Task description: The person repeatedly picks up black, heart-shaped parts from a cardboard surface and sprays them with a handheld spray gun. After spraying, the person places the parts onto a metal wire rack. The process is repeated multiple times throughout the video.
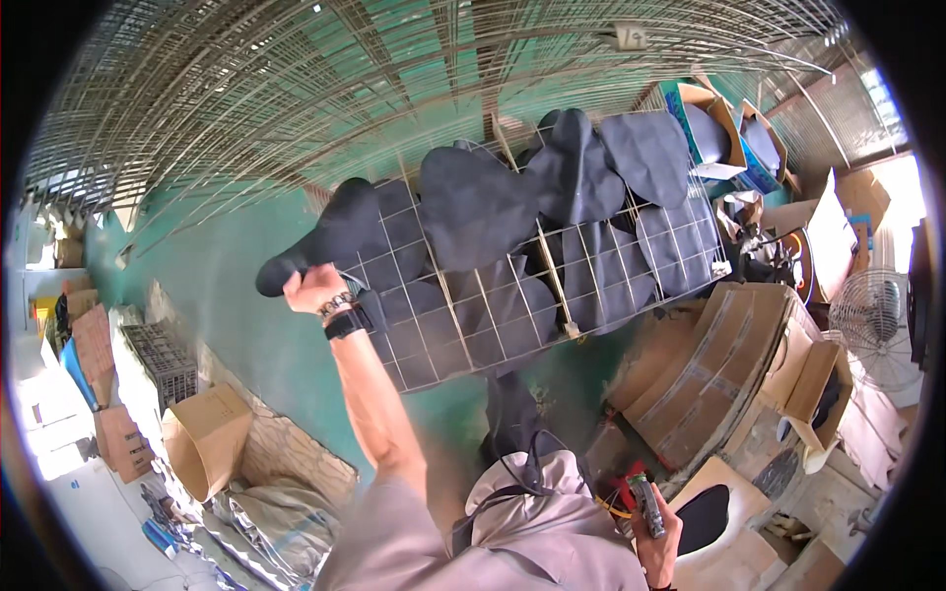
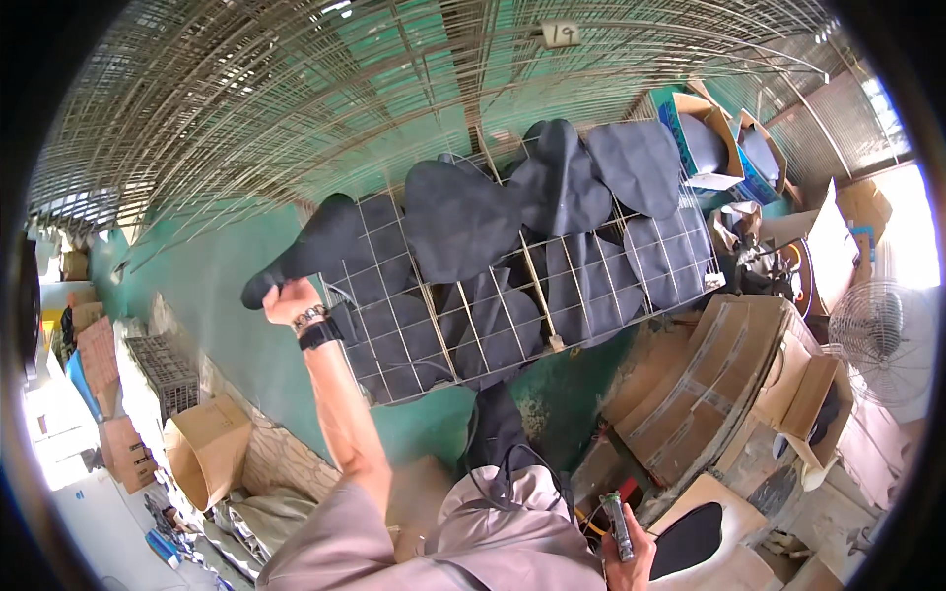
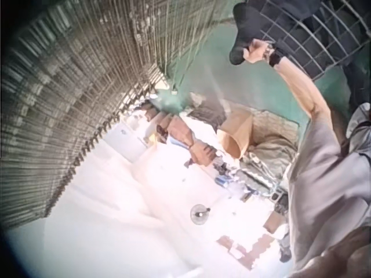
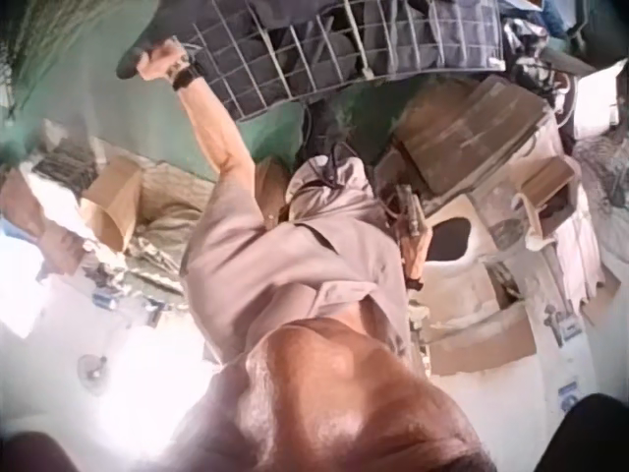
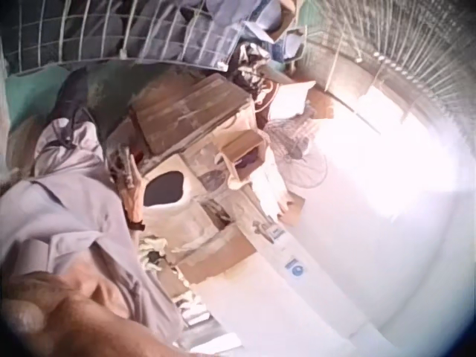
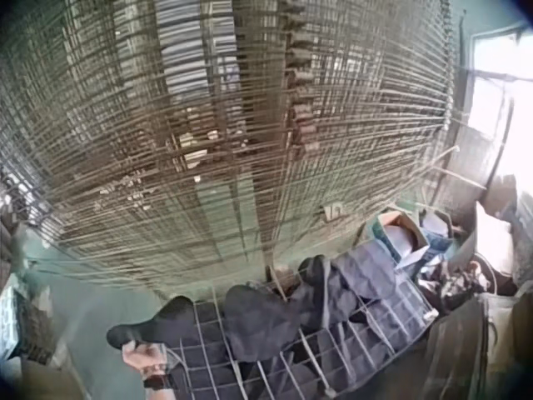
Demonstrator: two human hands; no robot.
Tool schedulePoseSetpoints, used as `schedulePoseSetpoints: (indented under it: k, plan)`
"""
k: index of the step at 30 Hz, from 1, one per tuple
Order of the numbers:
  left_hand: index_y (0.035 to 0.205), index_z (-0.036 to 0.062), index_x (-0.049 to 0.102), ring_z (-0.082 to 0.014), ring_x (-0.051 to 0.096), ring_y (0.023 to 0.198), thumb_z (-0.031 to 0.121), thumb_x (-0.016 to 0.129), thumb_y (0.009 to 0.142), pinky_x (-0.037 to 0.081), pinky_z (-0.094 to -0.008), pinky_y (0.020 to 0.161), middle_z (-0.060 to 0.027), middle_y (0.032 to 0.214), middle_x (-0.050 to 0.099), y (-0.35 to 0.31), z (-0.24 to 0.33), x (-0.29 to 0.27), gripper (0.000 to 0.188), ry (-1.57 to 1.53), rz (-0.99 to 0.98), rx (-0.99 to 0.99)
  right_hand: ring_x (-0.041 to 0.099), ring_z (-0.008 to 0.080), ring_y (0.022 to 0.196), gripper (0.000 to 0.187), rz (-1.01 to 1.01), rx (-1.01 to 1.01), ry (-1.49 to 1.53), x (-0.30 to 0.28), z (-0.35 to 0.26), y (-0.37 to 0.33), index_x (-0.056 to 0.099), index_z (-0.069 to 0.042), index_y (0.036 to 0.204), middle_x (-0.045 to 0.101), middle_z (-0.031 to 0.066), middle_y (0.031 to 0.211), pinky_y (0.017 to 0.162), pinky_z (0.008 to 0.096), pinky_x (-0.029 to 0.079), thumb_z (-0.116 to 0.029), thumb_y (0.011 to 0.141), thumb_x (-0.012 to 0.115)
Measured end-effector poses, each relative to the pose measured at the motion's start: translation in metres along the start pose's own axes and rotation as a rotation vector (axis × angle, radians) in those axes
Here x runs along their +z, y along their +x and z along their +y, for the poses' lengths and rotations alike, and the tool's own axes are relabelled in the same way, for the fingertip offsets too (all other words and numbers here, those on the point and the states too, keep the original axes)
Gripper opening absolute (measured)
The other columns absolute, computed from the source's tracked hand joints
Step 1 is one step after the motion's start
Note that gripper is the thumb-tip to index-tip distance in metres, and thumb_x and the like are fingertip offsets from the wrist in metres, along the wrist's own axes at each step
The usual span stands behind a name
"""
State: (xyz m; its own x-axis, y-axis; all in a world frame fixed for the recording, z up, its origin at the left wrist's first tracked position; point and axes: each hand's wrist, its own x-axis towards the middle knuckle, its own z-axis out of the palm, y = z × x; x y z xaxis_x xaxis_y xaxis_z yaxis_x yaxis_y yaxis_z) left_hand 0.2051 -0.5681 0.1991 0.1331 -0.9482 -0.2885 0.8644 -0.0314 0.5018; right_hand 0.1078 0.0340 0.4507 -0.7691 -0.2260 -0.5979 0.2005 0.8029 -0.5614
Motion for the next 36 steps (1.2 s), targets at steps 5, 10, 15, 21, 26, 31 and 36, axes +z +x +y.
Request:
schedulePoseSetpoints:
  k: [5, 10, 15, 21, 26, 31, 36]
  plan:
    - [0.12, -0.0018, 0.052, -0.0422, 0.052, 0.105, 0.079, 0.046, 0.077, 0.044, -0.0547, 0.09, -0.0216, 0.115, 0.053, 0.066, -0.056, -0.219, 0.092, 0.179, 0.253, -0.11, 0.05, 0.0073, 0.069, 0.05, -0.086, 0.061, -0.055, 0.002, -0.012, 0.018, 0.055, 0.004, 0.132, 0.059, 0.0009, 0.078, 0.064, 0.0237, 0.044, -0.006, 0.084, 0.064]
    - [0.108, 0.0089, 0.061, -0.0269, 0.058, 0.088, 0.055, 0.065, 0.077, 0.046, -0.0418, 0.079, -0.0079, 0.087, 0.059, 0.134, -0.093, -0.289, 0.056, 0.664, 0.272, -0.595, 0.049, 0.0072, 0.067, 0.049, -0.043, 0.177, -0.018, 0.008, -0.01, 0.024, 0.056, 0.003, 0.132, 0.057, -0.0013, 0.078, 0.061, 0.0237, 0.043, -0.004, 0.084, 0.063]
    - [0.089, 0.0095, 0.065, -0.0317, 0.066, 0.07, 0.037, 0.056, 0.089, 0.05, -0.0381, 0.067, -0.0095, 0.075, 0.07, 0.11, -0.126, -0.271, 0.029, 1.715, 0.313, 0.008, 0.056, 0.0152, 0.087, 0.046, -0.024, 0.046, -0.073, 0.007, -0.009, 0.019, 0.056, -0.001, 0.132, 0.063, 0.0079, 0.101, 0.076, 0.0285, 0.046, -0.007, 0.087, 0.06]
    - [0.134, -0.0038, 0.048, -0.0456, 0.051, 0.12, 0.037, 0.055, 0.091, 0.041, -0.0481, 0.103, -0.0332, 0.13, 0.051, -0.023, -0.139, -0.196, 0.059, 1.931, 0.228, 0.102, 0.06, 0.0291, 0.117, 0.04, 0.013, -0.043, -0.106, 0.016, -0.01, -0.008, 0.055, -0.009, 0.135, 0.062, 0.0142, 0.13, 0.095, 0.0372, 0.048, -0.007, 0.096, 0.046]
    - [0.13, -0.0004, 0.052, -0.035, 0.048, 0.128, 0.029, 0.06, 0.087, 0.041, -0.0431, 0.105, -0.021, 0.13, 0.057, -0.072, -0.122, -0.249, 0.053, 2.829, -0.968, 0.14, 0.057, 0.0181, 0.089, 0.047, 0.175, 0.0, 0.162, 0.011, 0.025, -0.032, 0.056, 0.0, 0.132, 0.064, 0.0116, 0.103, 0.08, 0.0296, 0.047, -0.005, 0.086, 0.059]
    - [0.13, 0.0065, 0.056, -0.0231, 0.064, 0.094, 0.021, 0.06, 0.09, 0.053, -0.0346, 0.081, -0.0119, 0.105, 0.067, -0.218, -0.176, -0.25, 0.042, 1.628, -1.328, -0.947, 0.066, 0.0369, 0.084, 0.053, 0.541, 0.15, 0.264, 0.012, 0.102, -0.096, 0.058, -0.002, 0.128, 0.066, 0.0217, 0.095, 0.077, 0.0358, 0.052, -0.001, 0.076, 0.068]
    - [0.131, 0.0012, 0.05, -0.0134, 0.059, 0.067, 0.012, 0.061, 0.091, 0.048, -0.0254, 0.052, -0.0073, 0.087, 0.062, -0.293, -0.195, -0.29, 0.043, 1.534, -1.21, -1.664, 0.064, 0.0394, 0.087, 0.061, 0.845, 0.211, 0.282, 0.003, 0.161, -0.178, 0.052, -0.003, 0.134, 0.065, 0.0213, 0.101, 0.077, 0.0409, 0.052, -0.003, 0.075, 0.07]
